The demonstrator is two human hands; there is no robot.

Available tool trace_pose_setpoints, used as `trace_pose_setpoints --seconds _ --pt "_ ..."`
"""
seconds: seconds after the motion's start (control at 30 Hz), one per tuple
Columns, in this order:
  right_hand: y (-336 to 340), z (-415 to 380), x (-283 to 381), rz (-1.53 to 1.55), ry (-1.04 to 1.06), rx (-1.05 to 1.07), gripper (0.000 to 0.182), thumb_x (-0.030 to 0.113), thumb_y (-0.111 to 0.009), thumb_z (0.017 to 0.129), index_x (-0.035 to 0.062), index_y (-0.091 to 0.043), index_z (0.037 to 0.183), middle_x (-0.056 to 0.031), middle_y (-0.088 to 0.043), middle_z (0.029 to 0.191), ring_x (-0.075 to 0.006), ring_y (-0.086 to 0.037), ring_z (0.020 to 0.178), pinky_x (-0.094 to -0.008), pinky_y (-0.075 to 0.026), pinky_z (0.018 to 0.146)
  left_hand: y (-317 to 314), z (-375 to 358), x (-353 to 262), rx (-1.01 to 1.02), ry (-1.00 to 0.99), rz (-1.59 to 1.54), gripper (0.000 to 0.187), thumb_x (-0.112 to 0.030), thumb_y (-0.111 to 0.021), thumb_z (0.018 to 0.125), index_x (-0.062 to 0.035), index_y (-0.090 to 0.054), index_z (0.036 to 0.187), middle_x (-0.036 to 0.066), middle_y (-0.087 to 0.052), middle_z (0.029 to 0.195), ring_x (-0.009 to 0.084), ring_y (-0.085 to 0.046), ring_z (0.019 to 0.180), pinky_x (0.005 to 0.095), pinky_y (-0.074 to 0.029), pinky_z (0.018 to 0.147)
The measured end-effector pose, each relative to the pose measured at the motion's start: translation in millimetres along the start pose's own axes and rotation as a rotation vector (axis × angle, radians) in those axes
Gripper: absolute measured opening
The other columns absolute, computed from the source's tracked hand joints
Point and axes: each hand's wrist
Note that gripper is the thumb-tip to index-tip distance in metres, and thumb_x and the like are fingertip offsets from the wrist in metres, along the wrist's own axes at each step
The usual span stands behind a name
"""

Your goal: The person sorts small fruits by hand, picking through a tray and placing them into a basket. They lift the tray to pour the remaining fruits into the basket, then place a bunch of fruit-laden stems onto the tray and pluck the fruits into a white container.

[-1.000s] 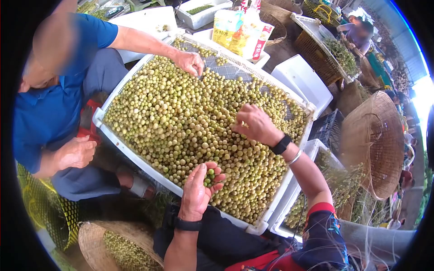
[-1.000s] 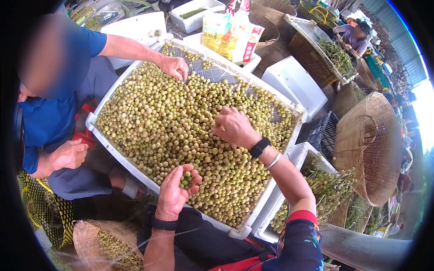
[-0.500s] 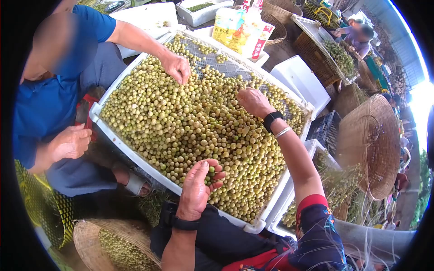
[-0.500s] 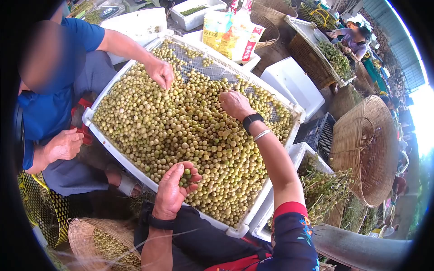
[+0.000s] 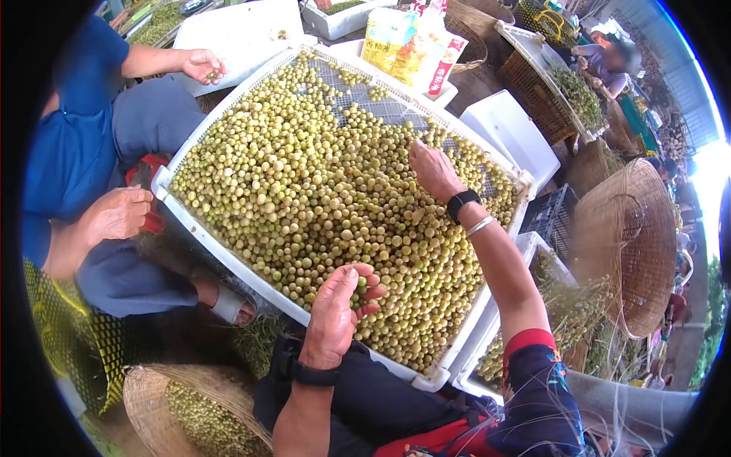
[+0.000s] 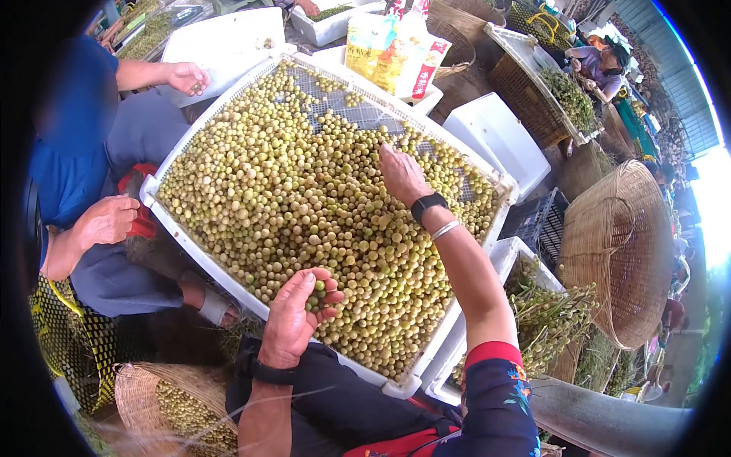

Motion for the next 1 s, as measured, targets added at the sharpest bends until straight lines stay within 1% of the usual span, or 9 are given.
trace_pose_setpoints --seconds 0.1,0.13,0.27,0.33,0.4,0.47,0.63,0.73,1.0 --pt "-3.9 -6.4 4.8 -0.076 0.232 -0.205 0.008 0.007 -0.048 0.091 -0.0004 -0.047 0.09 -0.0211 -0.061 0.08 -0.0391 -0.06 0.079 -0.0479 -0.044 0.068 1.4 1.2 2.6 0.004 0.009 -0.003 0.024 -0.026 -0.047 0.103 -0.0085 -0.06 0.114 0.005 -0.064 0.101 0.0185 -0.065 0.091 0.0295 -0.053 0.073" --pt "-2.5 -7.6 7.7 -0.076 0.231 -0.205 0.008 0.007 -0.048 0.091 -0.0004 -0.047 0.09 -0.0211 -0.061 0.08 -0.0391 -0.06 0.079 -0.0479 -0.044 0.068 0.8 0.9 2.6 0.004 0.01 -0.002 0.024 -0.026 -0.047 0.103 -0.0085 -0.06 0.114 0.005 -0.064 0.101 0.0185 -0.065 0.091 0.0295 -0.053 0.073" --pt "2.3 -10.9 34.2 0.216 0.206 -0.061 0.003 0.003 -0.05 0.089 0.0027 -0.053 0.089 -0.0155 -0.06 0.08 -0.0358 -0.061 0.077 -0.0449 -0.049 0.069 -0.5 0.4 0.8 0.0 0.012 0.004 0.024 -0.026 -0.048 0.102 -0.0085 -0.06 0.113 0.005 -0.063 0.101 0.0183 -0.065 0.091 0.0298 -0.053 0.072" --pt "-3.4 -18.3 50.3 0.121 0.297 0.056 0.006 0.001 -0.054 0.085 0.0043 -0.058 0.089 -0.0119 -0.061 0.082 -0.0328 -0.062 0.082 -0.0426 -0.051 0.073 -0.5 0.4 1.5 0.005 0.015 0.004 0.023 -0.026 -0.048 0.102 -0.0084 -0.059 0.113 0.005 -0.063 0.101 0.0185 -0.065 0.091 0.0299 -0.053 0.072" --pt "-4.0 -21.2 56.8 -0.087 0.418 0.054 0.005 0.002 -0.055 0.082 0.0049 -0.056 0.085 -0.0098 -0.059 0.082 -0.0311 -0.06 0.084 -0.0434 -0.048 0.076 -1.3 -0.3 1.1 0.006 0.003 0.012 0.023 -0.026 -0.049 0.102 -0.0085 -0.059 0.112 0.004 -0.063 0.101 0.0181 -0.065 0.091 0.0297 -0.053 0.073" --pt "-9.8 -18.2 54.6 -0.088 0.407 -0.018 0.004 0.003 -0.057 0.08 0.0053 -0.057 0.083 -0.0086 -0.058 0.083 -0.0307 -0.058 0.089 -0.0437 -0.047 0.081 -1.9 -2.0 -0.3 0.005 0.0 0.019 0.023 -0.026 -0.049 0.102 -0.0087 -0.06 0.112 0.004 -0.063 0.101 0.0177 -0.064 0.091 0.0293 -0.053 0.072" --pt "-13.1 -17.7 59.3 0.201 0.317 -0.001 0.005 0.002 -0.056 0.082 0.0014 -0.061 0.082 -0.0172 -0.061 0.077 -0.037 -0.061 0.074 -0.0438 -0.049 0.067 -2.7 -2.9 -2.6 0.012 -0.008 0.018 0.022 -0.026 -0.049 0.102 -0.0094 -0.06 0.112 0.003 -0.062 0.1 0.0164 -0.063 0.09 0.0281 -0.052 0.072" --pt "-13.3 -15.6 58.0 0.219 0.345 0.139 0.004 0.004 -0.059 0.081 0.0021 -0.062 0.08 -0.0159 -0.062 0.078 -0.0355 -0.062 0.077 -0.044 -0.05 0.07 -3.0 -3.2 -2.7 0.02 -0.007 0.018 0.022 -0.026 -0.049 0.102 -0.0097 -0.06 0.112 0.003 -0.062 0.1 0.0163 -0.064 0.09 0.028 -0.052 0.072" --pt "-38.5 -7.3 53.9 0.101 0.409 0.13 0.005 0.008 -0.063 0.081 0.0045 -0.066 0.084 -0.0139 -0.061 0.075 -0.0327 -0.063 0.078 -0.0428 -0.051 0.075 -3.6 -4.5 -1.2 0.006 -0.019 0.051 0.023 -0.026 -0.048 0.102 -0.0093 -0.06 0.112 0.003 -0.063 0.1 0.0168 -0.065 0.089 0.0283 -0.053 0.072"
Point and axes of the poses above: each hand's wrist, its own z-axis towards the middle knuckle, its own y-axis out of the back of the hand, x = y × z
